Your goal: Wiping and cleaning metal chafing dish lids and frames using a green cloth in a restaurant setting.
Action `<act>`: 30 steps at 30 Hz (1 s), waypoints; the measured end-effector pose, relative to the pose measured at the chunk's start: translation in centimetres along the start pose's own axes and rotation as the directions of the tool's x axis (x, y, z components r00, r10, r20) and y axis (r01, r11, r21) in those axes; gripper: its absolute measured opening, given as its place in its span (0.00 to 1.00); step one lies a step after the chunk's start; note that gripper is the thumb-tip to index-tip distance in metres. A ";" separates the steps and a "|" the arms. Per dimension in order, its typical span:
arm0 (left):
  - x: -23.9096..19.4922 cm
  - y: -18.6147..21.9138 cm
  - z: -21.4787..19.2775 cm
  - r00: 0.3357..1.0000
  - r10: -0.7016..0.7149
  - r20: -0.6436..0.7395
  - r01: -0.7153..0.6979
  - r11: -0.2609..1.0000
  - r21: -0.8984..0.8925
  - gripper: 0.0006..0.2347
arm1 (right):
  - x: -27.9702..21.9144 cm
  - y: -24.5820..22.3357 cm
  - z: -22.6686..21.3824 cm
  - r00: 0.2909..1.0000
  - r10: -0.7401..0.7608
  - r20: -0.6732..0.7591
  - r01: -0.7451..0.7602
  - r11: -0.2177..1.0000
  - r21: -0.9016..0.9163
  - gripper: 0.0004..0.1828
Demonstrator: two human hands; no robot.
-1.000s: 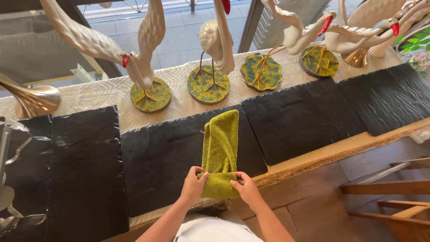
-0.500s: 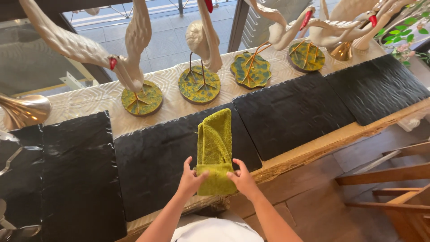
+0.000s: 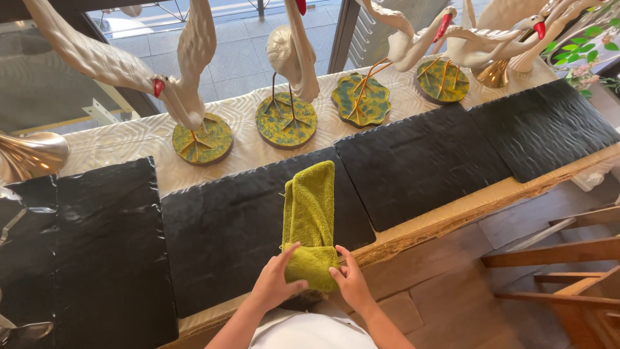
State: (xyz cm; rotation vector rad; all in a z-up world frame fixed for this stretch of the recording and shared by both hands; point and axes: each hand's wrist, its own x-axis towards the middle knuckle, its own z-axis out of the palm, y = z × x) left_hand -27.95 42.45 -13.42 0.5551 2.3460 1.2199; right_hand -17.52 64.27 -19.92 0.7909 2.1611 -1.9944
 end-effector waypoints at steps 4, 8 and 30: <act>-0.8 1.7 -0.5 0.990 0.051 0.134 -0.081 0.969 0.233 0.44 | 1.0 1.0 -0.2 0.999 -0.046 0.021 0.041 0.981 0.191 0.21; -0.9 2.3 -0.9 0.989 -0.140 0.048 0.131 0.980 0.147 0.36 | 0.4 -2.3 -1.0 0.981 -0.191 0.031 0.180 0.961 0.212 0.14; -4.5 18.2 -10.3 0.832 0.514 -0.210 -0.521 0.853 0.023 0.17 | -7.6 -21.6 -7.5 0.585 -0.795 0.156 0.805 0.547 -0.231 0.25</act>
